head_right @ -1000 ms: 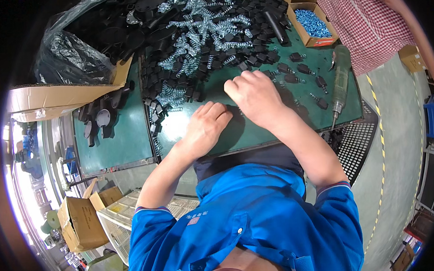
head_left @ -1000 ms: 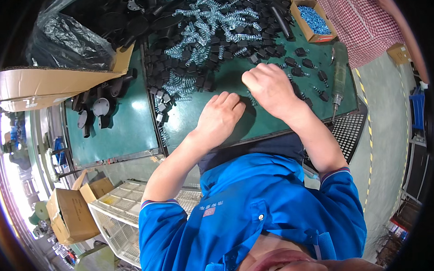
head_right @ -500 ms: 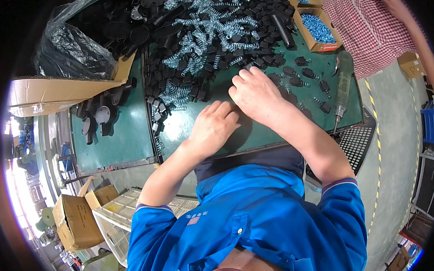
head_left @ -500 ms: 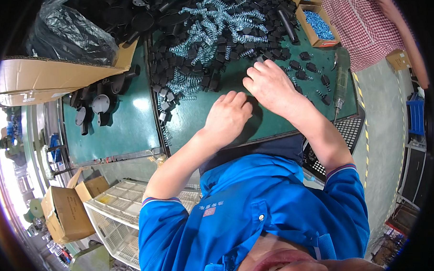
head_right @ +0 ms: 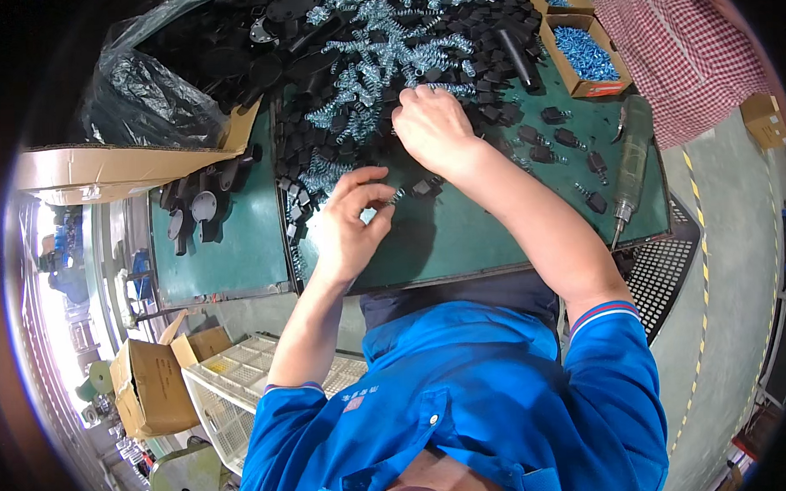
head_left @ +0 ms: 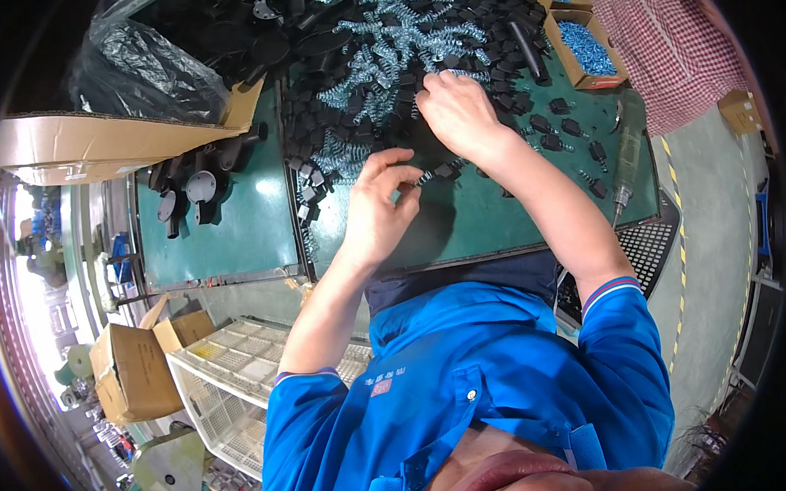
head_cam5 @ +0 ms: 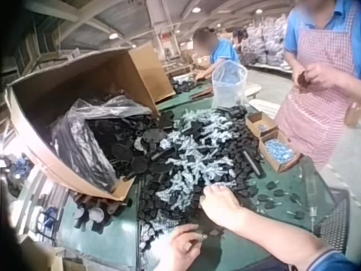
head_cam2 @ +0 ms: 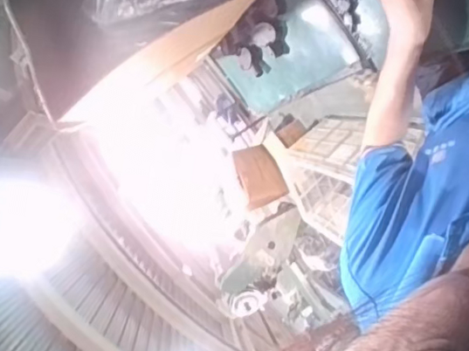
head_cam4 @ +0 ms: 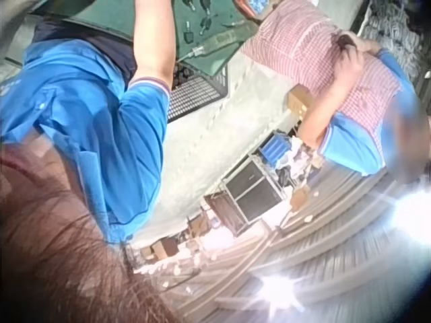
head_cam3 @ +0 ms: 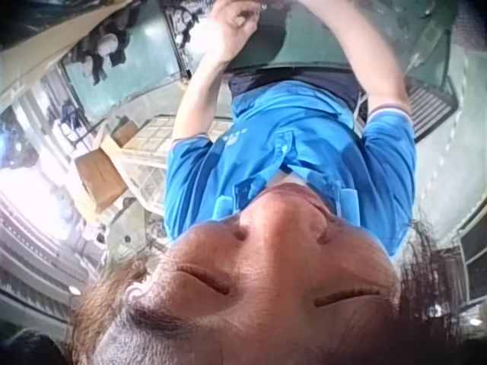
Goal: The person assembles small metal springs into black plastic housings on a green workbench. They pick up a spring and a housing, insert the spring, and then use a handheld tool to secure the assembly before placing it in a basket.
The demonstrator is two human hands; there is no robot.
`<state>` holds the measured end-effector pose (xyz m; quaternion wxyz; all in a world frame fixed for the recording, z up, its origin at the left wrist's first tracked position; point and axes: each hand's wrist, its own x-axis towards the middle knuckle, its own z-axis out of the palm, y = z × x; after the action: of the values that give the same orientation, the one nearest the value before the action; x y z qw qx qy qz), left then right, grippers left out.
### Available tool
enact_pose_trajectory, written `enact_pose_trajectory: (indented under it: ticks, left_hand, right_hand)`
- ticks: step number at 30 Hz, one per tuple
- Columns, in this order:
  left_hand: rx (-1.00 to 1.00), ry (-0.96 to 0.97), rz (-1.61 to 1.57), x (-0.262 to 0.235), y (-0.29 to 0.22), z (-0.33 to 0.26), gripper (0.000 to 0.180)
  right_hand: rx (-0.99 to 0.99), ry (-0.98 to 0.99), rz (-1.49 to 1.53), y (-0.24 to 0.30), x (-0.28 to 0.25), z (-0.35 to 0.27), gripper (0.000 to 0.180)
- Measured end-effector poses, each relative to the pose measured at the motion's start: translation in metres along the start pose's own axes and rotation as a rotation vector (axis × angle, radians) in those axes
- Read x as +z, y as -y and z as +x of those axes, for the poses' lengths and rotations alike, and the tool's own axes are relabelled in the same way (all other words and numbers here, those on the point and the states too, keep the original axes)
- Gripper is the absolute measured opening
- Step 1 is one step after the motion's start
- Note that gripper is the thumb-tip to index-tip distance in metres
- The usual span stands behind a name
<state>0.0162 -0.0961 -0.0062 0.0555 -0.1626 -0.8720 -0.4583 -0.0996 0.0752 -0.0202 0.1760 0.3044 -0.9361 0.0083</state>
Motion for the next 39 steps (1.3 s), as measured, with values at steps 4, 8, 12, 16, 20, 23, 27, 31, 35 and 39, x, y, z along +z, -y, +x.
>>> enact_pose_trajectory:
  ticks: [4,8,12,16,20,23,27,31,35,39]
  left_hand:
    - [-0.091,-0.081,-0.218,-0.004,-0.003,0.007,0.020]
    - [-0.264,-0.068,-0.548,0.005,-0.005,0.009,0.017]
    - [-0.275,-0.060,-0.656,0.015,-0.003,0.013,0.020]
    - [-0.233,0.016,-0.507,0.015,-0.007,0.014,0.014]
    - [-0.176,0.169,-0.435,0.007,-0.010,0.014,0.010]
    - [-0.324,0.211,-0.888,0.008,-0.004,0.004,0.018]
    - [-0.494,0.230,-1.058,0.010,0.001,-0.002,0.019]
    - [-0.190,0.020,-0.317,-0.003,0.000,0.018,0.013]
    - [0.312,-0.226,0.535,0.002,0.014,0.054,0.014]
    - [0.272,-0.104,0.824,0.020,0.028,0.070,0.016]
  right_hand:
    - [0.052,-0.059,0.299,-0.009,-0.035,-0.023,0.008]
    - [0.215,0.006,0.835,-0.018,-0.061,-0.057,0.022]
    - [0.259,-0.130,1.007,-0.009,-0.067,-0.077,0.024]
    - [0.193,-0.146,0.924,-0.003,-0.069,-0.082,0.024]
    - [-0.027,-0.122,0.759,-0.002,-0.073,-0.079,0.028]
    - [-0.046,-0.090,0.900,0.007,-0.075,-0.082,0.028]
    - [-0.041,-0.098,1.195,0.020,-0.065,-0.081,0.023]
    - [0.098,-0.126,0.765,0.013,-0.063,-0.073,0.023]
    - [0.005,-0.063,0.227,0.004,-0.050,-0.050,0.010]
    - [-0.036,0.026,0.091,0.008,-0.023,-0.042,0.017]
